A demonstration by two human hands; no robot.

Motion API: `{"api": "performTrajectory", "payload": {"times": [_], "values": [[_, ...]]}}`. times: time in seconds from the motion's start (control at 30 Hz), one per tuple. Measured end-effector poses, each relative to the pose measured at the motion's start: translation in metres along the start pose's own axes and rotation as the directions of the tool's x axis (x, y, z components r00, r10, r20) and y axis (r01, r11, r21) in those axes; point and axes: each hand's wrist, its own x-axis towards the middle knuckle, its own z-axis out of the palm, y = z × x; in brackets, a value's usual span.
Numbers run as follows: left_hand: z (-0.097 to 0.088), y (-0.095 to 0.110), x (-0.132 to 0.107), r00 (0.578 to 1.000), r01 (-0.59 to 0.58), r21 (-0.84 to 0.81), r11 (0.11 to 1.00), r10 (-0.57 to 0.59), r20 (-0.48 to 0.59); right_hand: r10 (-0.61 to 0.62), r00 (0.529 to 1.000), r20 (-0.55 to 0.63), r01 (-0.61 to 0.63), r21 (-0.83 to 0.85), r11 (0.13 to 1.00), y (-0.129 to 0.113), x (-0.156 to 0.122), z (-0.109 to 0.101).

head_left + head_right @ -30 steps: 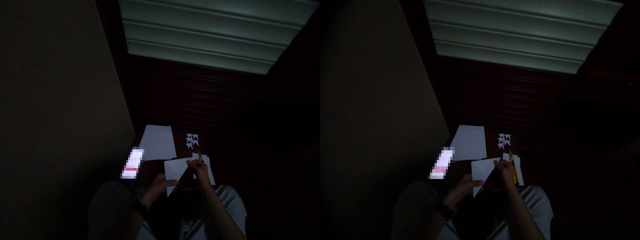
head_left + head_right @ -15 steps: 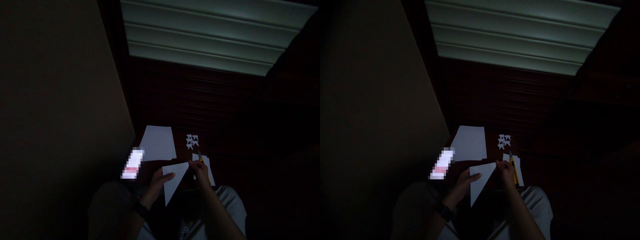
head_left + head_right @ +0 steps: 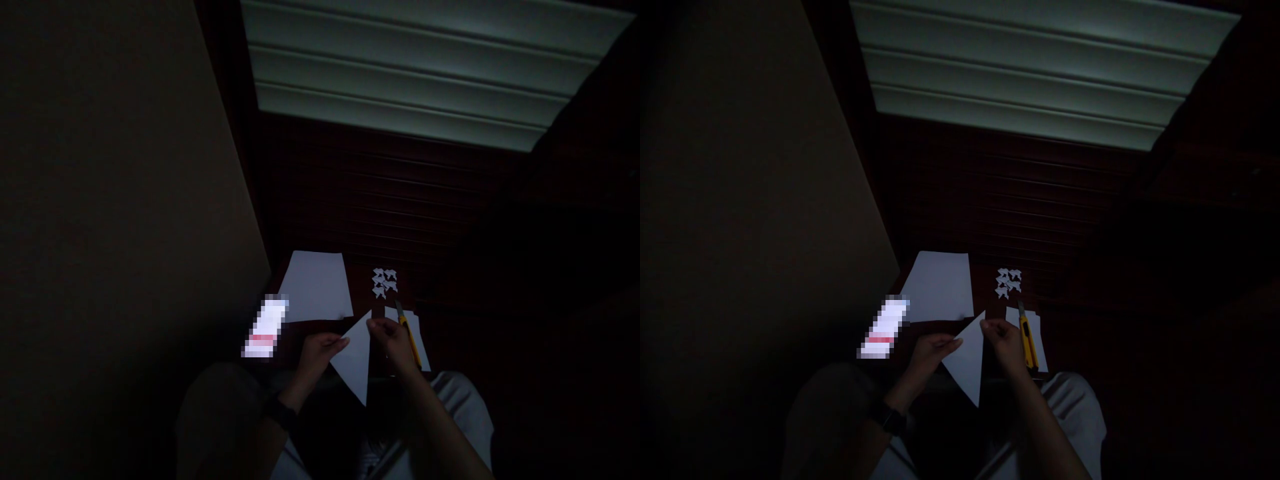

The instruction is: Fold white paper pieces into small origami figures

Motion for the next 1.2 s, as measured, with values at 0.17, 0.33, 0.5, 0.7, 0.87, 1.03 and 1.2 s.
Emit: {"api": "performTrajectory", "payload": {"times": [0.17, 0.33, 0.5, 0.7, 0.87, 1.03, 1.2], "values": [[0.003, 0.006, -0.007, 0.997, -0.003, 0.048, 0.999, 0.0, 0.077, -0.005, 0.999, 0.048, 0.01, -0.097, 0.995, 0.009, 0.002, -0.002], [0.013, 0.024, 0.003, 0.995, -0.054, 0.017, 0.998, 0.052, 0.09, -0.016, 0.946, 0.325, 0.09, -0.214, 0.973, 0.0, -0.002, 0.002], [0.018, 0.024, 0.012, 0.987, -0.146, 0.053, 0.988, 0.142, 0.075, 0.002, 0.916, 0.402, 0.085, -0.199, 0.976, -0.001, -0.005, 0.007], [0.009, 0.023, 0.013, 0.99, -0.116, -0.042, 0.992, 0.112, -0.09, 0.052, 0.93, 0.364, 0.013, -0.172, 0.985, 0.005, -0.009, 0.002], [0.004, 0.025, 0.014, 0.986, -0.11, -0.075, 0.991, 0.099, -0.137, 0.084, 0.922, 0.377, -0.02, -0.17, 0.985, 0.006, -0.014, 0.001], [0.005, 0.032, 0.013, 0.993, -0.071, -0.117, 0.991, 0.06, -0.097, 0.073, 0.932, 0.354, -0.015, -0.165, 0.986, 0.007, -0.016, 0.0], [0.007, 0.024, 0.008, 1.0, -0.019, -0.1, 0.995, 0.021, 0.02, 0.074, 0.931, 0.357, -0.016, -0.162, 0.987, 0.01, -0.015, -0.003]]}}
